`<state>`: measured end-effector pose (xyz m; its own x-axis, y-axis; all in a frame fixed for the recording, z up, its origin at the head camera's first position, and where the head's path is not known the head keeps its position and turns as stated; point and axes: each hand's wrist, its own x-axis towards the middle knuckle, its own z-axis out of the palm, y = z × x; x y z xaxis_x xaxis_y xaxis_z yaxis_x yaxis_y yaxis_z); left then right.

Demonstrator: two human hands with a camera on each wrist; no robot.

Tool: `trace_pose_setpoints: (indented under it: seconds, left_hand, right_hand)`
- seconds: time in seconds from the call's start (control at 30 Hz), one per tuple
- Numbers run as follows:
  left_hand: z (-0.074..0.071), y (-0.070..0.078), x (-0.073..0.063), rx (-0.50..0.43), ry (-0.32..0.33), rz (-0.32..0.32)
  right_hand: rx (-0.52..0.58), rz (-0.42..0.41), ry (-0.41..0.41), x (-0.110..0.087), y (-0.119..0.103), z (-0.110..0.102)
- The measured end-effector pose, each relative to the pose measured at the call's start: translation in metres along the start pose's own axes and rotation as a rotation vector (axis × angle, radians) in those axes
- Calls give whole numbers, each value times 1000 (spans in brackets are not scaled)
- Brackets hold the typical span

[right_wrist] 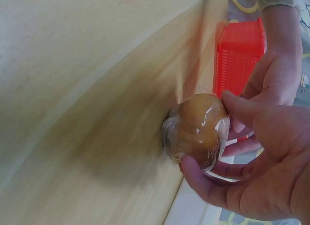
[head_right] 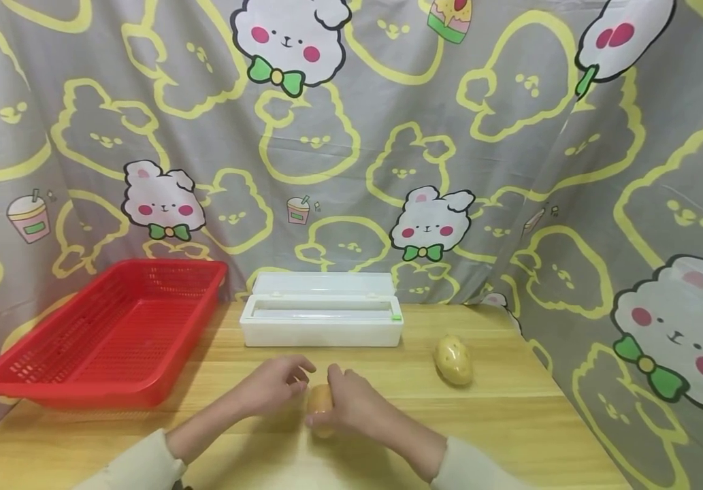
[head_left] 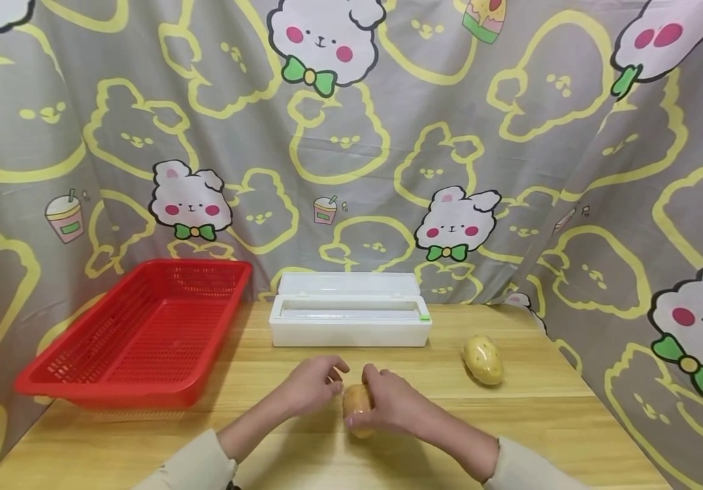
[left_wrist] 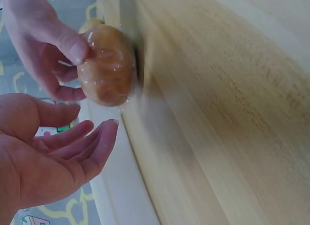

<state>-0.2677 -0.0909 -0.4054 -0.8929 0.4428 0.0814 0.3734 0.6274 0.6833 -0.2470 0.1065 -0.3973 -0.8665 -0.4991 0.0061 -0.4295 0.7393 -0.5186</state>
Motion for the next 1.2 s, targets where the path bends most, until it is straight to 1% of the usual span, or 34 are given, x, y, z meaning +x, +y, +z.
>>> trace_pose_setpoints:
  seconds: [0.1, 0.2, 0.27, 0.4, 0.53, 0.63, 0.67, 0.73, 0.93, 1.07, 1.2]
  left_hand:
    - [-2, -1, 0, 20, 37, -7]
    - [-3, -2, -1, 26, 56, -11]
    - [-4, -3, -1, 24, 65, -6]
    - [-4, -5, -2, 26, 72, -5]
    - [-4, -7, -2, 41, 75, -22]
    - [-4, -9, -2, 54, 81, -25]
    - [-5, -10, -2, 56, 83, -27]
    - [-5, -11, -2, 57, 87, -26]
    - [-7, -14, -4, 57, 103, -23]
    - [-7, -17, -2, 67, 111, -22]
    - [-7, -18, -1, 73, 112, -28]
  right_hand:
    - [26, 48, -22, 0, 3, -2]
    - [14, 76, -10, -1, 11, -7]
    - [-12, 89, 22, -1, 18, -11]
    - [-104, 117, 123, 0, 39, -25]
    - [-201, 204, 195, -1, 62, -42]
    - [-244, 274, 210, -4, 77, -53]
    - [-257, 284, 217, -5, 81, -55]
    - [-272, 297, 224, -8, 89, -59]
    - [-317, 286, 244, -15, 104, -60]
    - [-333, 276, 255, -18, 109, -61]
    - [-356, 271, 240, -21, 112, -63]
